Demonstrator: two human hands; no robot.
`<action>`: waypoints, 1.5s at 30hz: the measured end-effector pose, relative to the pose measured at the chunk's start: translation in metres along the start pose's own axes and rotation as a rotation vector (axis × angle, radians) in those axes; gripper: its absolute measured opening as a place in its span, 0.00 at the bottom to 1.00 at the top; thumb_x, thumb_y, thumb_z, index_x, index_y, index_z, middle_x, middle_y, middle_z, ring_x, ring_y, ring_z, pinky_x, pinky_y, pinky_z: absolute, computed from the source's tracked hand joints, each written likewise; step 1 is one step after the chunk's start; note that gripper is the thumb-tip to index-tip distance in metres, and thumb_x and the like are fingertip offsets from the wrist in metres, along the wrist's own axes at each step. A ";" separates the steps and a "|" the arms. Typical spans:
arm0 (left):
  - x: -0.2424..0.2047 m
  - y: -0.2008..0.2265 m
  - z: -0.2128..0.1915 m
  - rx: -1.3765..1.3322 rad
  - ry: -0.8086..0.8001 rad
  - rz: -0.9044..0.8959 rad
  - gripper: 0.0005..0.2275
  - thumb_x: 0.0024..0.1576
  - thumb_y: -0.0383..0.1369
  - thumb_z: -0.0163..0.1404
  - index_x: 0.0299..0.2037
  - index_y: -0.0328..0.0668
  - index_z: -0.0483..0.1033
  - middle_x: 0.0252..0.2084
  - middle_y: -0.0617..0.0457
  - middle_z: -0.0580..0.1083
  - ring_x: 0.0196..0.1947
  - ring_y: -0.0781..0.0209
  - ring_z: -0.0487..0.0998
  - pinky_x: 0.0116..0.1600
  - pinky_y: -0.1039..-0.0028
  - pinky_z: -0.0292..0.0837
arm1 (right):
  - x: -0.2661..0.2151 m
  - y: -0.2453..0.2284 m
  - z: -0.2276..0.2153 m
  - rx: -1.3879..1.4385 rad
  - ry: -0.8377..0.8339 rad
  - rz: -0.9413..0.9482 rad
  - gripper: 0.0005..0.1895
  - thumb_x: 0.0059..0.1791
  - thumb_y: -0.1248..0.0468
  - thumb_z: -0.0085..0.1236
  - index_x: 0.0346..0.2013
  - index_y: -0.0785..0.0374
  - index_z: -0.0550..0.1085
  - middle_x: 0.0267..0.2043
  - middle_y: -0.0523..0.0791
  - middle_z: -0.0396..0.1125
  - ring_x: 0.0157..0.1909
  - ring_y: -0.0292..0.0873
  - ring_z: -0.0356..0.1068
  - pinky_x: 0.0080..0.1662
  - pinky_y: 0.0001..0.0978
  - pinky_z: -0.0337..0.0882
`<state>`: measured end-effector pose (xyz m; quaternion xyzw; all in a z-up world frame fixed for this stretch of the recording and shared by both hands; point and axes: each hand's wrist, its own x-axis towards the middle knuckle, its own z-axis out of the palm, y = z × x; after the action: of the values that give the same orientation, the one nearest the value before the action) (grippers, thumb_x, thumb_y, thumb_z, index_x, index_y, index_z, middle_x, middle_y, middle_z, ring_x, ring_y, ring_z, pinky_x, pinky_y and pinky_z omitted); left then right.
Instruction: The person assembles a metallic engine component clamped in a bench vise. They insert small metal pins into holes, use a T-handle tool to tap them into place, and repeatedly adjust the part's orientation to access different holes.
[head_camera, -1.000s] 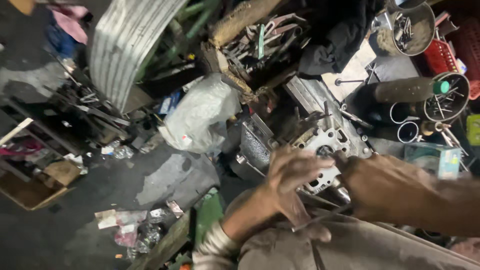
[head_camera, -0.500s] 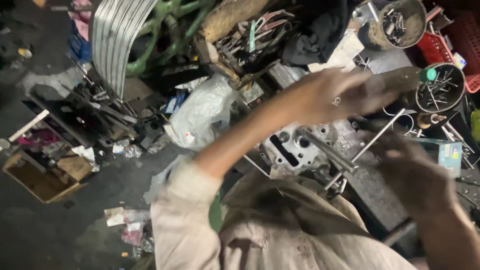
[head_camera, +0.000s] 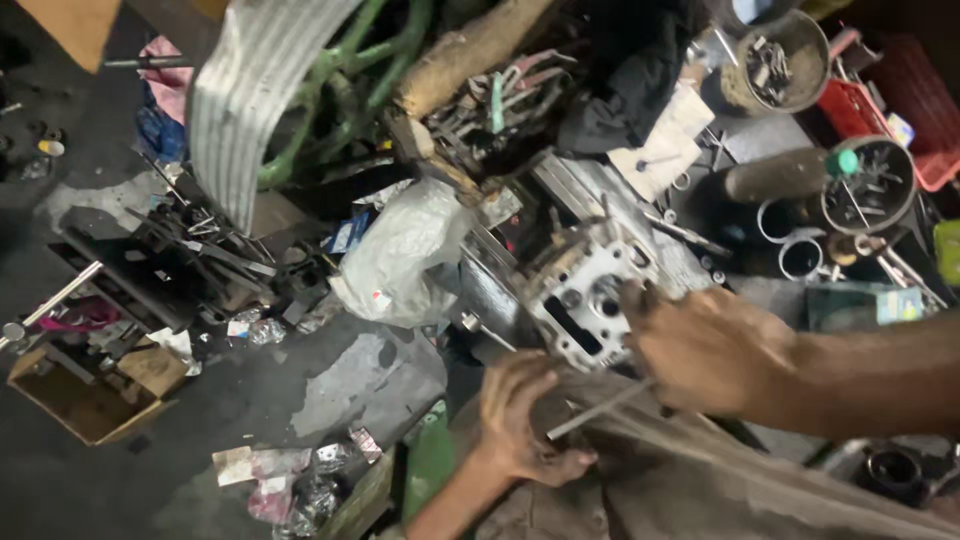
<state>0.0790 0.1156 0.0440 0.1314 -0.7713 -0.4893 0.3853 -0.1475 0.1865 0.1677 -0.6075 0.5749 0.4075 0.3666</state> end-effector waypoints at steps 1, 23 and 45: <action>0.000 -0.014 0.016 -0.042 0.110 0.055 0.39 0.50 0.59 0.58 0.65 0.40 0.64 0.55 0.45 0.78 0.61 0.47 0.76 0.66 0.54 0.71 | 0.002 0.003 -0.006 0.236 0.015 0.038 0.15 0.48 0.63 0.52 0.48 0.61 0.74 0.33 0.45 0.77 0.22 0.36 0.67 0.24 0.30 0.66; 0.233 0.003 0.044 -0.076 -0.796 0.008 0.29 0.63 0.62 0.33 0.32 0.45 0.74 0.25 0.51 0.76 0.22 0.61 0.76 0.25 0.68 0.71 | -0.057 0.013 0.077 2.479 0.973 -0.495 0.30 0.46 0.50 0.58 0.56 0.67 0.68 0.59 0.51 0.70 0.62 0.53 0.69 0.62 0.53 0.66; 0.081 -0.047 0.018 -0.138 -0.001 0.310 0.43 0.41 0.70 0.56 0.58 0.46 0.76 0.57 0.49 0.74 0.56 0.50 0.72 0.55 0.60 0.69 | -0.004 0.014 -0.009 0.278 -0.180 0.086 0.09 0.49 0.63 0.51 0.36 0.62 0.78 0.29 0.42 0.69 0.21 0.34 0.69 0.23 0.26 0.72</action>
<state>0.0037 0.0573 0.0373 -0.0159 -0.7471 -0.4758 0.4639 -0.1605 0.1794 0.1755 -0.4867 0.6160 0.3922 0.4795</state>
